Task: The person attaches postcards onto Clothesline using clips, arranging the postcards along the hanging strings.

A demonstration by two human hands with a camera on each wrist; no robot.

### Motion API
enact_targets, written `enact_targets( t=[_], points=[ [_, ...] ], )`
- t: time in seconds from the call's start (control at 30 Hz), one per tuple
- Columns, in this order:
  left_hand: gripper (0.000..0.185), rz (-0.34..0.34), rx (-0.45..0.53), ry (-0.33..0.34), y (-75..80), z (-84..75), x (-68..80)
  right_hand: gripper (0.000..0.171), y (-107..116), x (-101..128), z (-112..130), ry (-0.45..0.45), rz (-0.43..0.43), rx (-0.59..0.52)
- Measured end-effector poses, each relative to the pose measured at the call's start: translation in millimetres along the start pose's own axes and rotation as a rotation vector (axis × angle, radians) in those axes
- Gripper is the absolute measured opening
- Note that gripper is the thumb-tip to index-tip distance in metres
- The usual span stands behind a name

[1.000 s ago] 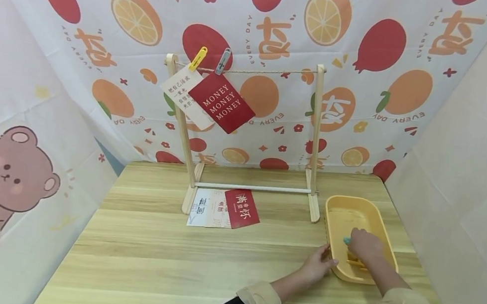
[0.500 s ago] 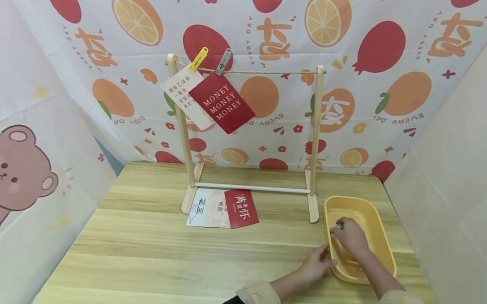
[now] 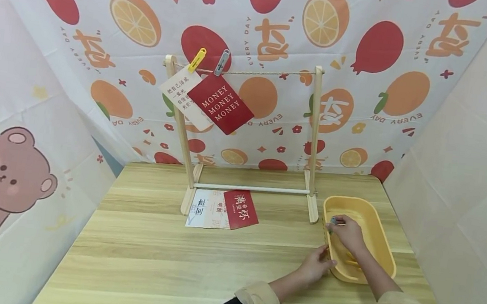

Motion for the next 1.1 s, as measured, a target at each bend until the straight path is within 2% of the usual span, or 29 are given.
enact_targets(
  t=[0.23, 0.4, 0.77, 1.1],
  points=[
    [0.049, -0.007, -0.021, -0.001, 0.4, -2.7, 0.6, 0.045, -1.9, -3.1, -3.6, 0.035, 0.027, 0.041],
    [0.05, 0.001, -0.012, 0.001, 0.1, -2.5, 1.3, 0.042, -4.0, -2.5, -3.9, 0.049, 0.048, 0.014],
    [0.05, 0.012, -0.03, -0.015, -0.5, -2.3, 1.4, 0.039, -4.3, 0.5, -5.0, 0.003, 0.028, -0.03],
    [0.049, 0.01, 0.039, -0.045, -2.2, -3.5, 2.3, 0.051, -4.2, 1.2, -6.1, -0.009, 0.032, -0.022]
  ],
)
Point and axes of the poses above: each hand's wrist, its own x-axis away from the middle knuckle, its own y-axis out of the back of the hand, z = x × y, the point moved 7 cm from there along -x, towards the middle knuckle, and after that the axes turned 11 degrees about z, right-handed, at the moved point
